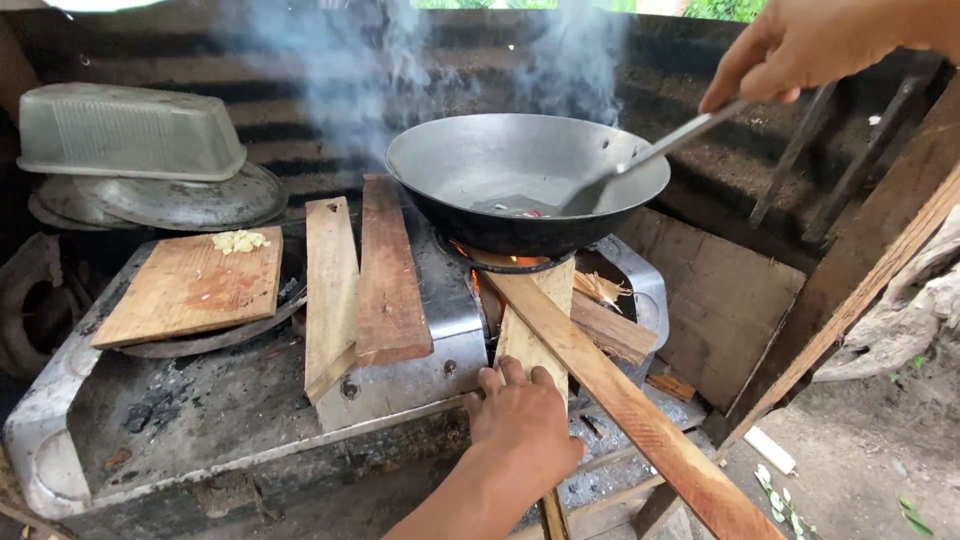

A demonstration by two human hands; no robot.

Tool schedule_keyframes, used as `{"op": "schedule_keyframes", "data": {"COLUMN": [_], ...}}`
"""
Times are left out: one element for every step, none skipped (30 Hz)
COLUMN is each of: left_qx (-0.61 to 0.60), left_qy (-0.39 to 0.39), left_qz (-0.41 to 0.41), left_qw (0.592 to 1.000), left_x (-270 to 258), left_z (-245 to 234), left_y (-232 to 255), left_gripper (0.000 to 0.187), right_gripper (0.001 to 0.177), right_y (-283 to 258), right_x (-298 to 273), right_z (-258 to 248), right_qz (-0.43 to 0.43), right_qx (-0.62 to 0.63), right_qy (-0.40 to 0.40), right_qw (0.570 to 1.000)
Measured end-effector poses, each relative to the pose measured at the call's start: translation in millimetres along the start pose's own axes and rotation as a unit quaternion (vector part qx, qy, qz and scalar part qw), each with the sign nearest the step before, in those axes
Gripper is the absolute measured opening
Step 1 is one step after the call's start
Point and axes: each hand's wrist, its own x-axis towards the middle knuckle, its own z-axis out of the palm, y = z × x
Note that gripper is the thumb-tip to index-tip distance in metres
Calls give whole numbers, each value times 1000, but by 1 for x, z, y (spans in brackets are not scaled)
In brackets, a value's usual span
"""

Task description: Sautéing chopped onions and garlic in a wok over an outdoor wood-fired stove.

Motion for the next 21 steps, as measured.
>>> {"op": "schedule_keyframes", "data": {"left_qx": [2,7,11,12,14,14,12,14,16,14,16,20,19,17,16,16,13,10,10,8,6], "left_qy": [1,-6,-13,-12,-10,-9,-8,-3,2,3,-3,-9,-9,-15,-20,-21,-17,-14,-15,-12,-9], "left_qz": [1,1,0,-2,0,0,-3,-3,-4,-6,-6,-5,-6,-4,-1,-2,-2,-2,-2,-2,-2], "left_qw": [1000,1000,1000,1000,1000,1000,1000,1000,1000,1000,1000,1000,1000,1000,1000,1000,1000,1000,1000,1000,1000], "left_x": [0,-1,-2,-2,-2,-3,-3,-4,-5,-5,-6,-7,-7,-7,-6,-6,-6,-6,-6,-4,-3], "left_z": [0,-1,-1,-1,0,1,3,5,7,7,7,7,8,8,9,9,9,10,11,12,13], "left_y": [1,1,1,-1,-2,-3,-5,-6,-7,-8,-8,-9,-9,-10,-11,-11,-12,-11,-12,-12,-12], "left_gripper": [98,100,103,103,103,103,103,104,105,105,106,107,107,108,108,108,108,108,108,108,107], "right_gripper": [38,39,40,40,43,46,46,48,51,51,54,57,57,55,53,53,47,43,43,43,43], "right_y": [-5,-11,-17,-31,-45,-59,-61,-62,-63,-66,-70,-72,-75,-78,-81,-72,-64,-54,-58,-61,-65], "right_x": [-2,-3,-4,-8,-12,-16,-11,-6,0,4,8,12,12,12,12,21,30,38,35,32,29], "right_z": [2,5,7,8,9,10,15,20,25,29,33,37,36,34,32,34,36,38,36,33,29], "right_qz": [2,-12,-26,-27,-10,4,1,41,82,79,98,118,117,115,112,111,71,32,32,-18,-69], "right_qx": [1,17,34,35,85,133,133,170,207,206,216,227,227,266,306,306,330,354,354,304,252], "right_qy": [1,-8,-17,-16,-35,-55,-55,-66,-78,-78,-84,-90,-91,-119,-147,-148,-150,-152,-153,-96,-40], "right_qw": [1000,1000,999,999,996,990,990,982,972,972,968,963,963,950,934,934,929,922,922,948,965]}}
